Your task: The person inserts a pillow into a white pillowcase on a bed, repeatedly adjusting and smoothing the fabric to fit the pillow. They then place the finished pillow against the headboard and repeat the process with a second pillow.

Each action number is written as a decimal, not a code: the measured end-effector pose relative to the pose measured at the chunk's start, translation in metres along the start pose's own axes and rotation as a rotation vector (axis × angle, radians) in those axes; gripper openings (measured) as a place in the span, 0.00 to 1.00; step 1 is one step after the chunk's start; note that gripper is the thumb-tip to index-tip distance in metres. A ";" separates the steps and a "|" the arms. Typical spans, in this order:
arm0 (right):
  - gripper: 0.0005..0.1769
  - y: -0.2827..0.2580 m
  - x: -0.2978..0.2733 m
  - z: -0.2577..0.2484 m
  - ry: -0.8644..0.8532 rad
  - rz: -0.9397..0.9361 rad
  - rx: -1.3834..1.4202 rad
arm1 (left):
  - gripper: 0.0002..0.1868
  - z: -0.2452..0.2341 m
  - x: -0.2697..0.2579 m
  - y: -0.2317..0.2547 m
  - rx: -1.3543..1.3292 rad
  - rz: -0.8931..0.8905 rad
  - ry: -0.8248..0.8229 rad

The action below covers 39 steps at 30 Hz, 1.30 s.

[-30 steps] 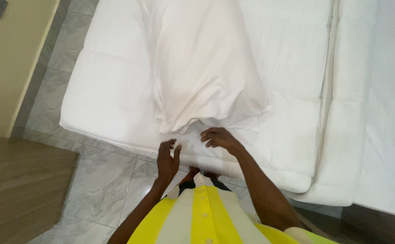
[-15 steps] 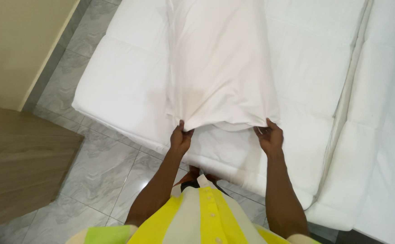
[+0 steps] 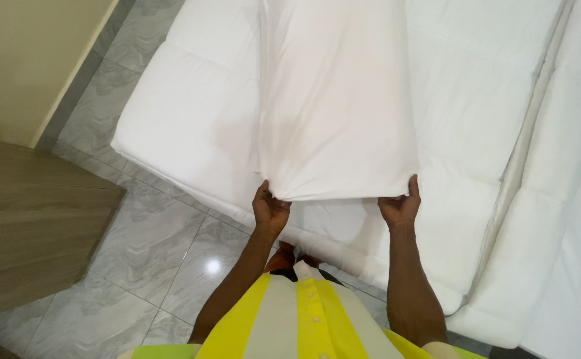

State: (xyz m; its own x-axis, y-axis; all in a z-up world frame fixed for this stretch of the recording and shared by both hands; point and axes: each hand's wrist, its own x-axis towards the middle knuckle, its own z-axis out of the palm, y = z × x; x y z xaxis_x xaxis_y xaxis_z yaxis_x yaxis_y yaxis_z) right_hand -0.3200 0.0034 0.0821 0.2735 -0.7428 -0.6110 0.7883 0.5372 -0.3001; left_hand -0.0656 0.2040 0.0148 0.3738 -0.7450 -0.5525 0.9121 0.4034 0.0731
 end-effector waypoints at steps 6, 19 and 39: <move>0.33 -0.016 -0.016 -0.010 0.010 0.044 -0.136 | 0.26 -0.003 -0.033 -0.003 0.165 -0.178 0.173; 0.30 -0.034 -0.010 -0.104 0.149 0.079 -0.507 | 0.23 -0.094 -0.022 0.029 0.631 -0.201 0.383; 0.30 -0.077 0.085 -0.093 0.216 -0.193 -1.336 | 0.22 0.007 0.019 0.056 1.726 0.239 0.088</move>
State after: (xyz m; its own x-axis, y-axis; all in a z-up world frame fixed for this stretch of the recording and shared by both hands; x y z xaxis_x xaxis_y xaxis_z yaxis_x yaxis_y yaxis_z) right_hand -0.4089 -0.0638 -0.0149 0.0329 -0.8390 -0.5431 -0.3583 0.4974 -0.7901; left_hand -0.0067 0.2085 0.0145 0.5595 -0.7064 -0.4335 -0.0186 -0.5337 0.8455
